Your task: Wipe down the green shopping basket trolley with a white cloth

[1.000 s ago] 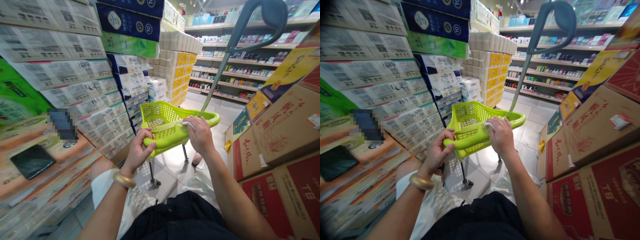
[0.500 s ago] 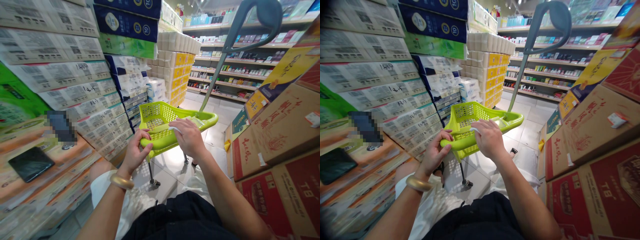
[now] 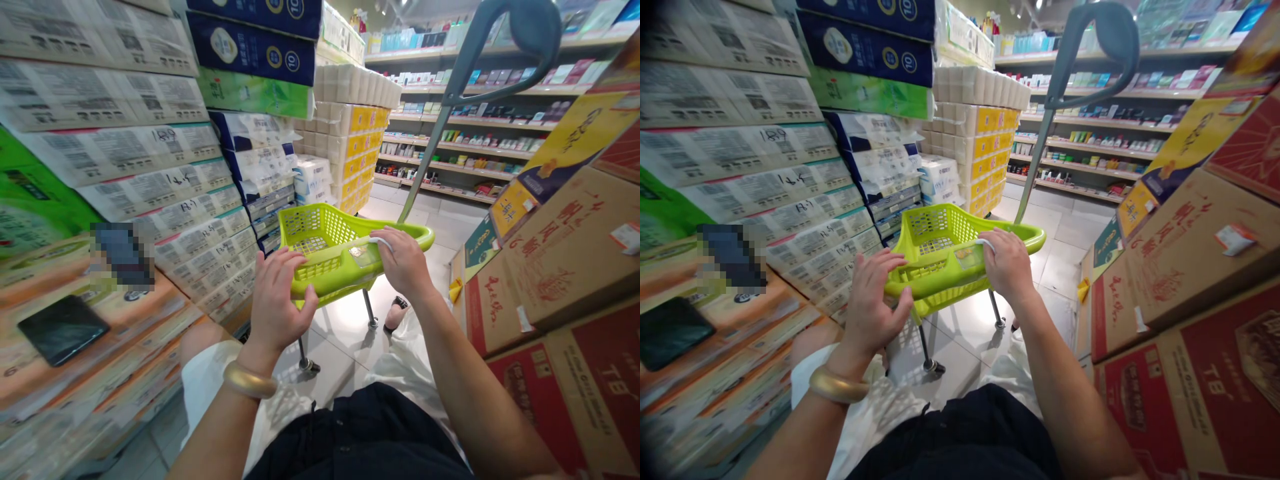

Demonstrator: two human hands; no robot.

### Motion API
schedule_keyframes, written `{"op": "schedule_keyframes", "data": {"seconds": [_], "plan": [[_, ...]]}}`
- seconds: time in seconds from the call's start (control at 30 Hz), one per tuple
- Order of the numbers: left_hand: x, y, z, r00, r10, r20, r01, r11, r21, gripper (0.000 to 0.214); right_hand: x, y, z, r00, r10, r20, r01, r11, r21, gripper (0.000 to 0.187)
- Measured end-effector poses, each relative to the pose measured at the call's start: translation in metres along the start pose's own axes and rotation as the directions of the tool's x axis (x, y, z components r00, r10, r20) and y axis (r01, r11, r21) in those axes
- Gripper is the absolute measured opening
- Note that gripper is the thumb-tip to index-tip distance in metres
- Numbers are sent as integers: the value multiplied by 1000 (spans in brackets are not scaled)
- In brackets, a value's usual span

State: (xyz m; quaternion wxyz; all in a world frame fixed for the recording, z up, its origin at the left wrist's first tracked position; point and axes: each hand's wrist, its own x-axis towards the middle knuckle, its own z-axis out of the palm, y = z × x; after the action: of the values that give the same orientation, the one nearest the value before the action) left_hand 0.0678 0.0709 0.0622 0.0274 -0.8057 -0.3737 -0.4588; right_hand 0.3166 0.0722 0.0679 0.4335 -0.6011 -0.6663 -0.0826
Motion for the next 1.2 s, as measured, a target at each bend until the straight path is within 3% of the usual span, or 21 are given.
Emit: {"op": "schedule_keyframes", "data": {"seconds": [0.1,0.2,0.33,0.43,0.63,0.73,0.9,0.97,1.07,1.2], "plan": [[15,22,1,998,57,32,-59,995,82,31,0,-1,1,1000,5,-13,-5,1000,-5,31],[30,34,8,994,21,107,-39,984,172,32,-1,0,2,1000,6,-20,-6,1000,-9,32],[37,37,15,949,-65,309,-34,952,305,36,-5,-6,2,999,20,-26,-21,999,-27,31],[37,34,15,915,-41,401,-95,945,314,42,-12,-25,5,1000,-1,-9,1,999,-42,30],[38,29,8,921,-25,390,-82,964,254,39,-26,-57,14,989,-115,90,113,993,33,33],[38,27,7,917,-32,398,-78,963,259,41,-25,-43,10,993,-94,66,90,994,58,32],[37,25,7,912,-33,408,-96,952,291,43,-18,-2,-1,997,45,-70,-41,997,61,32],[36,25,8,914,-32,404,-98,950,296,43,-17,2,-1,992,79,-102,-73,996,57,33],[36,25,9,921,-26,388,-94,953,289,42,-20,-14,6,992,63,-105,-59,997,40,31],[36,25,8,929,-12,370,-95,958,269,39,-28,-53,19,998,-64,-7,64,997,48,29]]}}
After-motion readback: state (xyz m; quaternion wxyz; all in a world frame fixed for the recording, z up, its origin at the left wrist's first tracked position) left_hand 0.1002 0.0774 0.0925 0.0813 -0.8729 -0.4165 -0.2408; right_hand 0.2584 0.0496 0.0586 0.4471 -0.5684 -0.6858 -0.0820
